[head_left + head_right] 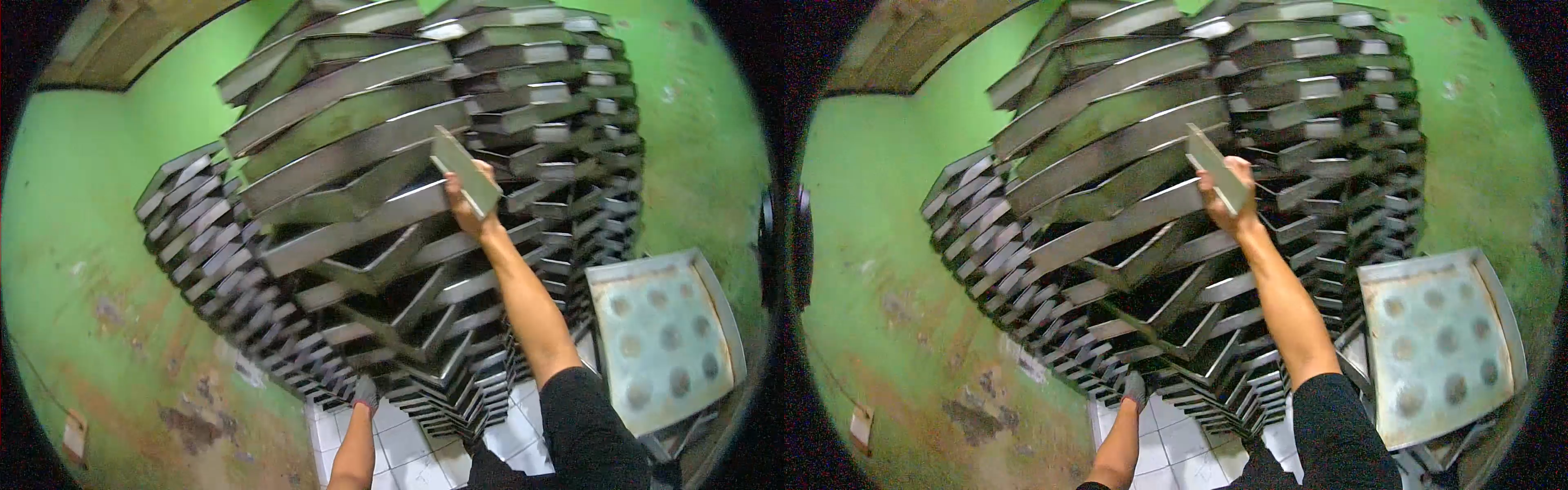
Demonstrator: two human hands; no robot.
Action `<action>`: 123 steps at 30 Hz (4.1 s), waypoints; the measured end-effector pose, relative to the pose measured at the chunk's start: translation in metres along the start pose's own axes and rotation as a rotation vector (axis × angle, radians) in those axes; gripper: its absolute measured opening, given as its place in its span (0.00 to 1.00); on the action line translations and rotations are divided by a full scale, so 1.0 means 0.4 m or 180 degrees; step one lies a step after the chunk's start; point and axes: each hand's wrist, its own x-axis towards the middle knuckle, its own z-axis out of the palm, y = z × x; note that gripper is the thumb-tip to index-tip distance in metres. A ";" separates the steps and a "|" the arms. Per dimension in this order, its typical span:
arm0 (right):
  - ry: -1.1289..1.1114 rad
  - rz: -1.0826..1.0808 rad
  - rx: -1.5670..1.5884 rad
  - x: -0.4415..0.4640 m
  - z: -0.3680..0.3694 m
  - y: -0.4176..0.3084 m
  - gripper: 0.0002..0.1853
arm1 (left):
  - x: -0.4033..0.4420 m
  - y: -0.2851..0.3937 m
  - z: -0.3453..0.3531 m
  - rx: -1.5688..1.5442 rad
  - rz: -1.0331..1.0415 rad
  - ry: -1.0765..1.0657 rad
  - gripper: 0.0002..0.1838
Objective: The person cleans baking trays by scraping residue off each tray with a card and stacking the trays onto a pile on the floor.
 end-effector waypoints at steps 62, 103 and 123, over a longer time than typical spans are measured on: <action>-0.0534 0.0035 -0.1059 0.806 0.490 0.172 0.38 | 0.117 -1.078 -2.197 -0.0036 0.0247 0.5443 0.21; -0.2984 0.2911 0.4497 -0.551 -0.110 -1.701 0.37 | -1.910 0.825 -0.642 -0.6298 -0.6447 0.3112 0.20; -0.6519 -0.5654 0.4861 -1.250 -1.417 -3.275 0.34 | -2.676 2.106 -0.437 -0.2882 -1.0922 -0.0704 0.15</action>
